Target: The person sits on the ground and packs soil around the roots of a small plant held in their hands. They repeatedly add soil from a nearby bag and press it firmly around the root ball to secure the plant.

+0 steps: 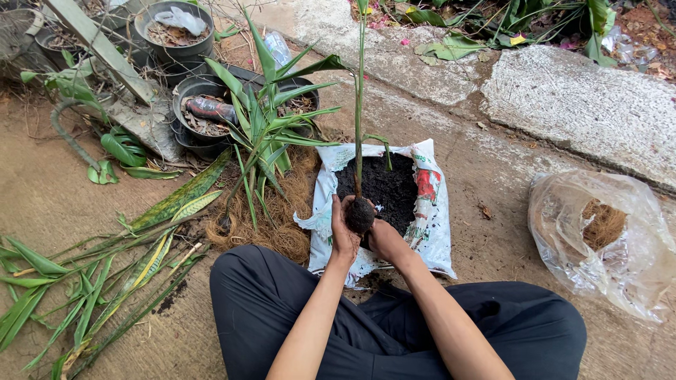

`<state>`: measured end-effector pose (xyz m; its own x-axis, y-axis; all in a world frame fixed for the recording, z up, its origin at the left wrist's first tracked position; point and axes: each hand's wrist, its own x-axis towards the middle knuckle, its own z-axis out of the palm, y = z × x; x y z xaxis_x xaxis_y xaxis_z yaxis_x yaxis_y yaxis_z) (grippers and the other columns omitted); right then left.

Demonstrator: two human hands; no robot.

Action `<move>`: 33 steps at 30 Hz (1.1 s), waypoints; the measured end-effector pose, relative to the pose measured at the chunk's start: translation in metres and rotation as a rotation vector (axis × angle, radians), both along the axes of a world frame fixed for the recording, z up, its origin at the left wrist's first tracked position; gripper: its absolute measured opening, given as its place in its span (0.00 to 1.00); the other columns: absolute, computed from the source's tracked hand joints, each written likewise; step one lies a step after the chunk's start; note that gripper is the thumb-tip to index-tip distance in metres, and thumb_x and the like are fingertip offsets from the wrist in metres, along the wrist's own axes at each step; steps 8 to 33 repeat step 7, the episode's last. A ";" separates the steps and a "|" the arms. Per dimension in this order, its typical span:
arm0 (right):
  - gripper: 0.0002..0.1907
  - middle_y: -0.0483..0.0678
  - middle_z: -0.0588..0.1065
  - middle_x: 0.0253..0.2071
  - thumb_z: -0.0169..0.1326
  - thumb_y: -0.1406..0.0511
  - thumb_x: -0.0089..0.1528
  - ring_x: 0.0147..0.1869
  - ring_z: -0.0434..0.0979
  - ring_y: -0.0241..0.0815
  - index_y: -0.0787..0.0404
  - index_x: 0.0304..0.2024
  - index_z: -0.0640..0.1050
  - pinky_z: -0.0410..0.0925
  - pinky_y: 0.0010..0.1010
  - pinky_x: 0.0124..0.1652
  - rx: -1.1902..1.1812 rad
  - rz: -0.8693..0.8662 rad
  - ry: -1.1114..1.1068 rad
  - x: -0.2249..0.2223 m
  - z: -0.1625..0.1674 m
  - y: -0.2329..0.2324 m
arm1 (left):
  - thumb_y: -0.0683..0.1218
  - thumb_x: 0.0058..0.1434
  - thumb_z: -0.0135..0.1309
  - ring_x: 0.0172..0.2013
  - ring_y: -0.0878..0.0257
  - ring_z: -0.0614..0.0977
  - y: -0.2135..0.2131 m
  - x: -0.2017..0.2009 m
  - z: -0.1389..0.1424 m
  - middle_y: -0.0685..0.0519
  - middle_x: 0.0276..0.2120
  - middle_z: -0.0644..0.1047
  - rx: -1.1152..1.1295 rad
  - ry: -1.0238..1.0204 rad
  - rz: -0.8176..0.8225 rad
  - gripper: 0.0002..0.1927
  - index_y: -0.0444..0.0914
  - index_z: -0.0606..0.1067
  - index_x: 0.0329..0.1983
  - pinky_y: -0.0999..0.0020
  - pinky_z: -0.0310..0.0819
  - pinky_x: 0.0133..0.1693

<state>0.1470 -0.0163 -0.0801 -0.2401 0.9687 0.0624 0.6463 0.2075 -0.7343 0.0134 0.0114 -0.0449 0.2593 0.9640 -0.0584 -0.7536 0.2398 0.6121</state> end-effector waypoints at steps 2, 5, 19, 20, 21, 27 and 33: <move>0.17 0.65 0.77 0.45 0.44 0.77 0.57 0.53 0.76 0.66 0.66 0.48 0.75 0.71 0.46 0.52 0.019 0.001 0.028 0.004 0.001 0.000 | 0.67 0.74 0.37 0.37 0.56 0.83 -0.002 -0.001 0.006 0.44 0.37 0.80 -0.015 -0.005 0.007 0.30 0.36 0.72 0.44 0.63 0.80 0.41; 0.14 0.66 0.76 0.47 0.43 0.76 0.63 0.53 0.75 0.67 0.65 0.49 0.74 0.71 0.46 0.53 0.110 -0.067 0.097 0.001 0.001 -0.004 | 0.67 0.73 0.37 0.39 0.56 0.83 -0.005 0.000 0.024 0.44 0.39 0.80 -0.079 -0.019 0.027 0.29 0.37 0.72 0.46 0.62 0.79 0.44; 0.17 0.66 0.75 0.50 0.43 0.76 0.61 0.56 0.74 0.68 0.65 0.52 0.74 0.70 0.46 0.56 0.175 -0.065 0.069 0.000 0.001 -0.007 | 0.66 0.72 0.38 0.40 0.56 0.83 -0.023 -0.020 0.038 0.44 0.40 0.80 -0.109 -0.025 0.037 0.28 0.38 0.72 0.46 0.61 0.79 0.45; 0.17 0.66 0.75 0.50 0.43 0.76 0.61 0.56 0.74 0.68 0.65 0.52 0.74 0.70 0.46 0.56 0.175 -0.065 0.069 0.000 0.001 -0.007 | 0.66 0.72 0.38 0.40 0.56 0.83 -0.023 -0.020 0.038 0.44 0.40 0.80 -0.109 -0.025 0.037 0.28 0.38 0.72 0.46 0.61 0.79 0.45; 0.17 0.66 0.75 0.50 0.43 0.76 0.61 0.56 0.74 0.68 0.65 0.52 0.74 0.70 0.46 0.56 0.175 -0.065 0.069 0.000 0.001 -0.007 | 0.66 0.72 0.38 0.40 0.56 0.83 -0.023 -0.020 0.038 0.44 0.40 0.80 -0.109 -0.025 0.037 0.28 0.38 0.72 0.46 0.61 0.79 0.45; 0.17 0.66 0.75 0.50 0.43 0.76 0.61 0.56 0.74 0.68 0.65 0.52 0.74 0.70 0.46 0.56 0.175 -0.065 0.069 0.000 0.001 -0.007 | 0.66 0.72 0.38 0.40 0.56 0.83 -0.023 -0.020 0.038 0.44 0.40 0.80 -0.109 -0.025 0.037 0.28 0.38 0.72 0.46 0.61 0.79 0.45; 0.17 0.66 0.75 0.50 0.43 0.76 0.61 0.56 0.74 0.68 0.65 0.52 0.74 0.70 0.46 0.56 0.175 -0.065 0.069 0.000 0.001 -0.007 | 0.66 0.72 0.38 0.40 0.56 0.83 -0.023 -0.020 0.038 0.44 0.40 0.80 -0.109 -0.025 0.037 0.28 0.38 0.72 0.46 0.61 0.79 0.45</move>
